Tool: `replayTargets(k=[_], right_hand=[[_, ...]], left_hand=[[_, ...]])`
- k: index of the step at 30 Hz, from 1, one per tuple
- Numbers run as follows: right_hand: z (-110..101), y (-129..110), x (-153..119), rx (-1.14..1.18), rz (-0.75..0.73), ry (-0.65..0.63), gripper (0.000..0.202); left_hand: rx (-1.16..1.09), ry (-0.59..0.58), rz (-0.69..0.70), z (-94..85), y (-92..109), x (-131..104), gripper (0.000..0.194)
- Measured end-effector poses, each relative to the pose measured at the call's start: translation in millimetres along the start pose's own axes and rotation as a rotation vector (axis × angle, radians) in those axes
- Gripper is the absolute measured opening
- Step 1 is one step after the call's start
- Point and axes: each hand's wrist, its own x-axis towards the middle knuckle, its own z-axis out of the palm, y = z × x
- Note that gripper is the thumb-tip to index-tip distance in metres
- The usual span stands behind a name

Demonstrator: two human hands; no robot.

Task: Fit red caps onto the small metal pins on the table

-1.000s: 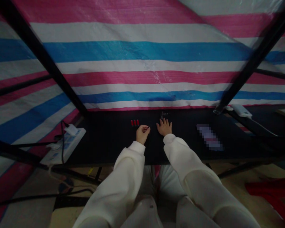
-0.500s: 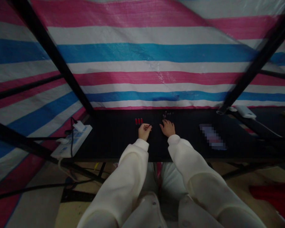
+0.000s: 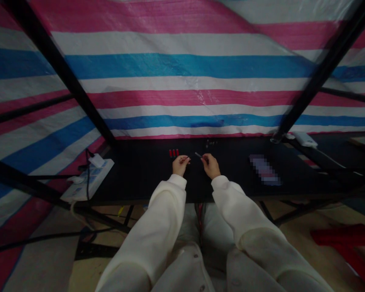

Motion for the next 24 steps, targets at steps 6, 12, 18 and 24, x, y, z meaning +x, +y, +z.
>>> replayTargets(k=[6, 12, 18, 24], right_hand=[[0.2, -3.6, -0.7, -0.033, -0.067, -0.066, 0.022], [2.2, 1.1, 1.1, -0.082, 0.000, -0.038, 0.022], [-0.8, -2.9, -1.2, 0.020, -0.056, -0.037, 0.023], [-3.9, -8.3, -2.6, 0.074, -0.084, -0.045, 0.025]], left_hand=[[-0.002, -0.017, -0.014, -1.0, -3.9, 1.6, 0.029], [-0.019, -0.019, -0.020, -2.6, -7.2, 4.0, 0.031], [-0.005, -0.027, -0.027, -3.8, -7.6, 4.5, 0.035], [-0.006, -0.034, 0.000, -4.9, -4.9, 3.7, 0.040]])
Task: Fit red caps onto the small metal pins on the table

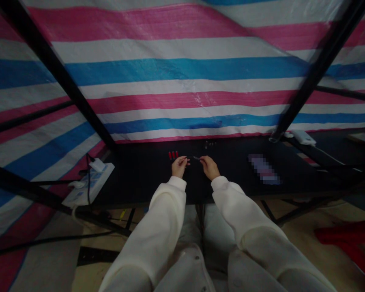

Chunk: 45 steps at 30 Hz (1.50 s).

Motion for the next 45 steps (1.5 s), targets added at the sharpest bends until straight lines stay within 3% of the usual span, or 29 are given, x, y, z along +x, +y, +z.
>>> replayTargets(k=[3, 9, 17, 24, 32, 36, 40, 45], right_hand=[[0, 0, 0, 0.016, 0.021, -0.025, 0.025], [3, 3, -1, 0.034, 0.014, -0.027, 0.026], [12, 12, -1, 0.046, -0.039, -0.083, 0.030], [11, 14, 1, 0.025, -0.049, -0.086, 0.034], [10, 13, 1, -0.001, -0.003, -0.013, 0.029], [9, 9, 0, 0.011, 0.025, 0.010, 0.029], [6, 5, 0, -0.017, 0.010, 0.021, 0.027], [2, 2, 1, -0.053, 0.027, 0.033, 0.026]], left_hand=[[0.010, -0.079, 0.028, 2.5, 4, -4, 0.047], [0.057, -0.255, 0.082, 8.5, 9, -11, 0.040], [0.068, -0.128, 0.148, 12.4, 10, -12, 0.026], [0.353, -0.275, 0.261, 21.9, 30, -8, 0.016], [0.901, -0.621, 0.557, 21.8, 89, 23, 0.009], [1.135, -0.613, 0.623, 19.9, 114, 51, 0.010], [1.310, -0.583, 0.567, 13.4, 119, 77, 0.009], [1.461, -0.623, 0.447, 1.8, 105, 90, 0.007]])
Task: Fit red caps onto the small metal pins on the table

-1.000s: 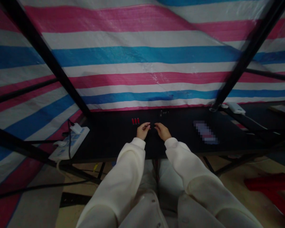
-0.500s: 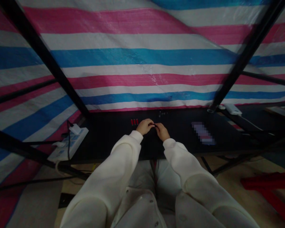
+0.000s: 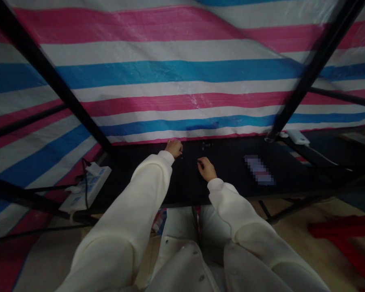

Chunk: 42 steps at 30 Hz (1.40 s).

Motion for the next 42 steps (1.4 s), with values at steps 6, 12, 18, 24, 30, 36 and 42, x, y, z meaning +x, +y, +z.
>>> replayTargets(k=[6, 12, 18, 24, 30, 36, 42], right_hand=[[-1, -1, 0, -0.011, -0.007, -0.016, 0.024], [-1, -1, 1, -0.025, -0.013, -0.020, 0.023], [-2, -1, 2, -0.036, -0.015, -0.027, 0.023], [-4, -4, 3, -0.042, 0.009, -0.045, 0.023], [-3, -3, 3, -0.044, 0.021, -0.053, 0.024], [-2, -1, 3, -0.041, 0.014, -0.045, 0.023], [-2, -1, 2, -0.049, -0.001, -0.043, 0.023]], left_hand=[[0.041, -0.011, -0.048, 7.5, -8, -4, 0.007], [0.028, -0.023, -0.062, 10.8, -13, -4, 0.008], [0.027, -0.019, -0.078, 15.6, -17, -2, 0.010], [0.030, -0.002, -0.061, 19.6, -19, 0, 0.012], [0.044, 0.005, -0.079, 17.9, -21, -2, 0.011], [0.067, -0.011, -0.075, 16.9, -23, -3, 0.012], [0.069, -0.049, -0.085, 11.7, -20, -7, 0.020]])
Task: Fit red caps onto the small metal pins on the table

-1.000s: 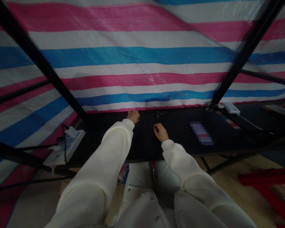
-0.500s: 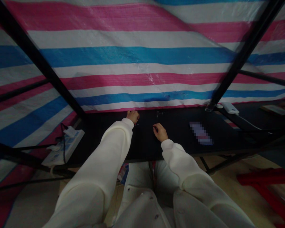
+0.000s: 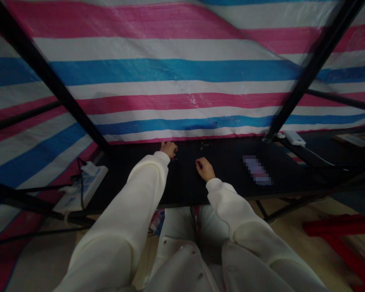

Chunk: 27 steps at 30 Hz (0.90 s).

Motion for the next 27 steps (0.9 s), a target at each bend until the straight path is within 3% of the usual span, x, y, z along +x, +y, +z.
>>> replayTargets(k=[3, 8, 16, 21, 27], right_hand=[[0, -1, 0, -0.007, 0.010, -0.003, 0.023], [-1, -3, -1, -0.040, -0.002, -0.022, 0.023], [1, -3, 0, -0.231, -0.009, -0.197, 0.022], [-11, 2, 3, -0.337, 0.002, -0.350, 0.028], [-30, 13, 5, -0.388, 0.120, -0.372, 0.033]], left_hand=[[-0.039, 0.020, 0.008, -4.8, 3, -5, 0.027], [-0.094, 0.173, 0.046, -14.9, 13, -23, 0.023], [-0.127, 0.229, 0.102, -22.1, 30, -64, 0.024], [-0.174, 0.266, 0.100, -22.3, 40, -84, 0.025], [-0.263, 0.303, 0.123, -10.6, 60, -98, 0.028]])
